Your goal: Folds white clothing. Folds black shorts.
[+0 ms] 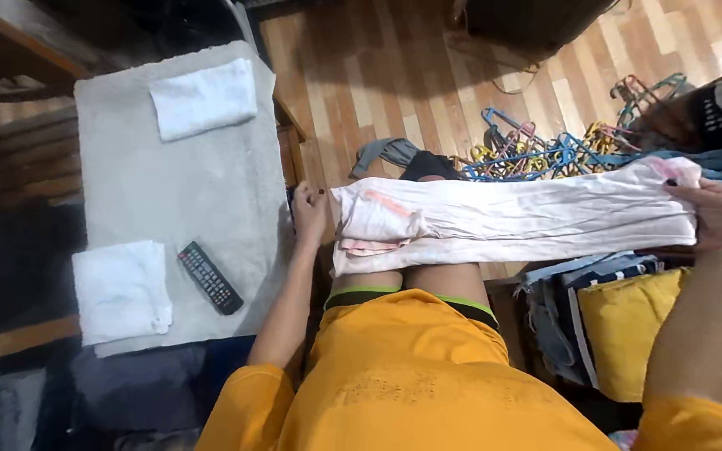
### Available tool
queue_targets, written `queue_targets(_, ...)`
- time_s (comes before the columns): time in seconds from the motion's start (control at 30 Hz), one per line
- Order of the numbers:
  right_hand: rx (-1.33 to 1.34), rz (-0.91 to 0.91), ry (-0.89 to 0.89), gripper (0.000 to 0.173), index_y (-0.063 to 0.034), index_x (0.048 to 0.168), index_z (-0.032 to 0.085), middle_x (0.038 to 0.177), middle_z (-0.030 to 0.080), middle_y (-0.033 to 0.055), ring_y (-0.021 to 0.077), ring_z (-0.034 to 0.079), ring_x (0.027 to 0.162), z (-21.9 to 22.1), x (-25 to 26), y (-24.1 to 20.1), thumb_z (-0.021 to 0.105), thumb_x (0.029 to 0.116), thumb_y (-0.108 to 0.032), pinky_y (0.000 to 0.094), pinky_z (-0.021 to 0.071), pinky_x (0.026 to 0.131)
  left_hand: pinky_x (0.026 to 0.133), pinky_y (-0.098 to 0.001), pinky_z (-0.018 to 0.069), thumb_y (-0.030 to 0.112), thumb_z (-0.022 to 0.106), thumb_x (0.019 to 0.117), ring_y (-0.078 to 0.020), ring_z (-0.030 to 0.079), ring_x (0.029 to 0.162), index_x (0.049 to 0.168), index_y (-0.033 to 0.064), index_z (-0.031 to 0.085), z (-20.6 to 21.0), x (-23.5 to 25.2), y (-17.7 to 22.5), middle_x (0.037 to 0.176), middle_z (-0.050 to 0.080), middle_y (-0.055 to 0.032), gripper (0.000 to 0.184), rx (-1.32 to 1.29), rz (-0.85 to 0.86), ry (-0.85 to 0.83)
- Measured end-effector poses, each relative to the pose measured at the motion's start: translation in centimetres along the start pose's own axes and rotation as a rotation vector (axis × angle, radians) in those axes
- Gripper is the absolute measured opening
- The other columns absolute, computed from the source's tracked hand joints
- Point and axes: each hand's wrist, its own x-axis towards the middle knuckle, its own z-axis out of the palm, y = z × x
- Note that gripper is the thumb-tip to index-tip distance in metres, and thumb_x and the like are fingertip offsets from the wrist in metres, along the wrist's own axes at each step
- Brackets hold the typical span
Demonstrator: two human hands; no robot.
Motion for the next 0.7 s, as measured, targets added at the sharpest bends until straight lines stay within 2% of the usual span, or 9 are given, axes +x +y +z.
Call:
queue_targets(0.07,0.048,-0.083,-0.021,0.017,-0.0166,0.113,0.06,0.086,0.067,-0.0136,-0.004,0.066,0.075,3.2,-2.6,-3.2,0.051,0.1014,-0.01,0.0192,0.0584,0.07,0.093,-0.0426,0.0551,0.013,0.05,0.1051,-0.0285,0.064,0.113,0.151,-0.0013,0.038,0.6,-1.1,1.5,0.139,0.055,-0.0238,0.05,-0.016,0.127,0.012)
queue_targets(0.13,0.089,-0.157,-0.099,0.021,-0.0178,0.114,0.061,0.09,0.068,-0.0131,-0.0029,0.066,0.077,7.4,-5.9,-5.4,0.052,0.0991,-0.006,0.0208,0.0589,0.072,0.082,-0.0342,0.0586,0.019,0.033,0.1122,-0.016,0.069,0.094,0.136,-0.0009,0.054,1.9,-3.5,4.6,0.117,0.068,-0.0112,0.038,-0.207,0.041,-0.168)
queue_targets(0.2,0.095,-0.19,-0.251,0.023,-0.0194,0.115,0.061,0.088,0.068,-0.0125,-0.0032,0.065,0.072,12.8,-9.2,-7.0,0.053,0.0976,-0.006,0.0194,0.0583,0.065,0.08,-0.0331,0.0595,0.04,0.013,0.1129,-0.0147,0.072,0.088,0.131,0.0022,0.058,3.6,-5.0,6.7,0.106,0.073,-0.0061,0.061,-0.344,-0.198,-0.479)
queue_targets(0.27,0.119,-0.168,-0.53,0.036,-0.0186,0.138,0.055,0.098,0.07,-0.0045,0.0043,0.066,0.072,17.9,-11.3,-7.2,0.048,0.1027,-0.014,0.0249,0.0589,0.062,0.084,-0.0365,0.0592,0.057,0.004,0.1075,-0.0186,0.072,0.096,0.137,0.0037,0.055,5.4,-5.1,6.5,0.113,0.073,-0.0094,0.079,-0.336,-0.32,-0.69)
queue_targets(0.37,0.009,-0.267,-0.716,0.055,-0.0104,0.16,0.027,0.132,0.062,0.0101,0.0196,0.072,0.096,21.6,-12.0,-6.7,0.038,0.1073,-0.021,0.0391,0.0626,0.083,0.099,-0.0494,0.0526,0.058,0.025,0.1086,-0.0257,0.063,0.118,0.145,0.0051,0.051,6.9,-4.8,4.7,0.132,0.064,-0.0159,0.069,-0.174,-0.338,-0.64)
queue_targets(0.47,-0.322,-0.62,-0.459,0.051,-0.0063,0.156,0.04,0.153,0.048,0.0137,0.0219,0.055,0.133,21.9,-11.2,-4.6,0.039,0.1094,-0.026,0.042,0.0483,0.109,0.09,-0.0479,0.0533,0.02,0.058,0.1039,-0.026,0.064,0.103,0.13,-0.0041,0.057,7.3,-4.8,3.2,0.115,0.065,-0.0202,0.036,-0.051,-0.214,-0.565)
queue_targets(0.53,-0.59,-0.697,-0.325,0.052,-0.0133,0.156,0.043,0.162,0.036,0.0176,0.0345,0.038,0.147,22.6,-9.7,-0.7,0.042,0.1079,-0.032,0.056,0.0368,0.117,0.094,-0.0467,0.0539,0.012,0.063,0.1001,-0.0254,0.066,0.105,0.131,-0.0047,0.056,7.4,-4.8,2.6,0.116,0.067,-0.0205,0.035,-0.02,-0.165,-0.559)
queue_targets(0.6,-0.678,-0.634,-0.301,0.054,-0.0222,0.156,0.045,0.164,0.031,0.0199,0.0443,0.028,0.151,23.8,-7.6,5.4,0.044,0.1054,-0.041,0.0679,0.0278,0.118,0.1,-0.0475,0.0525,0.011,0.063,0.1006,-0.0274,0.065,0.114,0.138,-0.0035,0.052,7.5,-4.8,1.9,0.125,0.065,-0.0219,0.042,-0.009,-0.102,-0.546)
queue_targets(0.7,-0.356,-0.195,-0.31,0.064,-0.0207,0.162,0.033,0.165,0.031,0.0154,0.0357,0.032,0.15,23.0,-5.9,9.5,0.043,0.1057,-0.051,0.0635,0.0305,0.118,0.106,-0.0516,0.0489,0.014,0.062,0.1006,-0.0328,0.059,0.126,0.15,0.0024,0.043,7.3,-5.1,2.1,0.139,0.058,-0.0232,0.054,0.143,0.027,-0.474)
